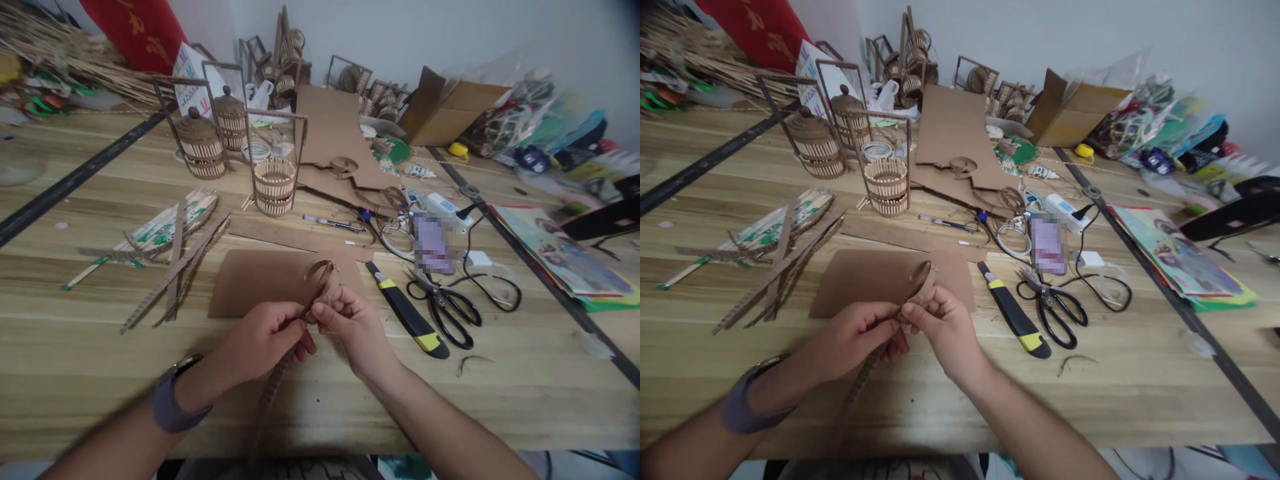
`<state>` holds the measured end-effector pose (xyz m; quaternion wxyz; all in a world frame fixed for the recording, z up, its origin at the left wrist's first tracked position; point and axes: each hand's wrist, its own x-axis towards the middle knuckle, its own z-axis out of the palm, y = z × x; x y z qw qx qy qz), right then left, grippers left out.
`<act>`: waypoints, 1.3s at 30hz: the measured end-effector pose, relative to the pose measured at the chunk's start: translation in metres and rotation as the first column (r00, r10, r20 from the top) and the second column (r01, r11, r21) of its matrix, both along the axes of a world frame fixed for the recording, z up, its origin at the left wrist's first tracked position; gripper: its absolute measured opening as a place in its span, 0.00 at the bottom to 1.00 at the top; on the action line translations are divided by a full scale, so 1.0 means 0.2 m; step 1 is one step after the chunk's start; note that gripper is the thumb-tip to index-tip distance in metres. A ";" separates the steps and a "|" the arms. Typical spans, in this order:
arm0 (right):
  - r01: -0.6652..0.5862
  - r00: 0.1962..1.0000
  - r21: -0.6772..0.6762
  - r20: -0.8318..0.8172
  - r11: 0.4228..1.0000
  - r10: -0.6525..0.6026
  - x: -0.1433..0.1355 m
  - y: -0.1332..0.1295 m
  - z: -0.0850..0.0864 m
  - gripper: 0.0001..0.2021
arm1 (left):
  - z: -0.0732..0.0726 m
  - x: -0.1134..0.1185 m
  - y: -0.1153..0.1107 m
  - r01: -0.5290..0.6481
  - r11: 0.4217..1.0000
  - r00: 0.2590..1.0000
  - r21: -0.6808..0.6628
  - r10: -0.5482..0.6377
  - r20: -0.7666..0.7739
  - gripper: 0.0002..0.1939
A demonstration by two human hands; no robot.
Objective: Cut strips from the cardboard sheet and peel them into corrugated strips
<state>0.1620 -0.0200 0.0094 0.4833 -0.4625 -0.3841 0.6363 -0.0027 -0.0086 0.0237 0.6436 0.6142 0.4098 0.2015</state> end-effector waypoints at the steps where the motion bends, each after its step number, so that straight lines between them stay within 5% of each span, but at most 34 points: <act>1: -0.004 1.000 -0.010 -0.030 1.000 0.004 0.00 0.00 0.00 0.17 | 0.00 0.00 0.00 0.008 1.000 1.000 0.002 -0.008 -0.008 0.11; 10: -0.096 0.978 -0.149 -0.200 0.984 0.066 0.03 0.04 -0.01 0.15 | -0.03 -0.01 0.00 0.038 0.995 0.996 0.092 -0.030 -0.086 0.13; 17: -0.115 0.993 0.068 0.022 0.991 0.114 0.04 0.03 -0.02 0.14 | -0.07 0.00 0.01 -0.026 0.996 0.999 0.091 0.030 -0.041 0.17; 21: -0.193 0.875 0.455 0.481 0.869 -0.057 0.05 0.01 -0.02 0.07 | -0.08 0.01 0.02 -0.089 0.995 0.995 0.042 0.087 0.043 0.18; 23: -0.246 0.802 0.564 0.575 0.789 -0.161 0.05 0.01 -0.03 0.04 | -0.08 0.01 0.02 -0.093 0.996 0.994 0.009 0.092 0.065 0.16; 29: -0.279 0.753 0.648 0.606 0.708 -0.258 0.05 0.02 -0.04 0.08 | -0.06 0.01 0.00 -0.097 0.995 0.995 0.023 0.097 -0.007 0.18; 39: -0.230 0.784 0.749 0.521 0.621 -0.338 0.03 0.02 -0.02 0.05 | -0.06 -0.01 -0.02 -0.113 0.989 0.993 0.093 0.115 -0.023 0.16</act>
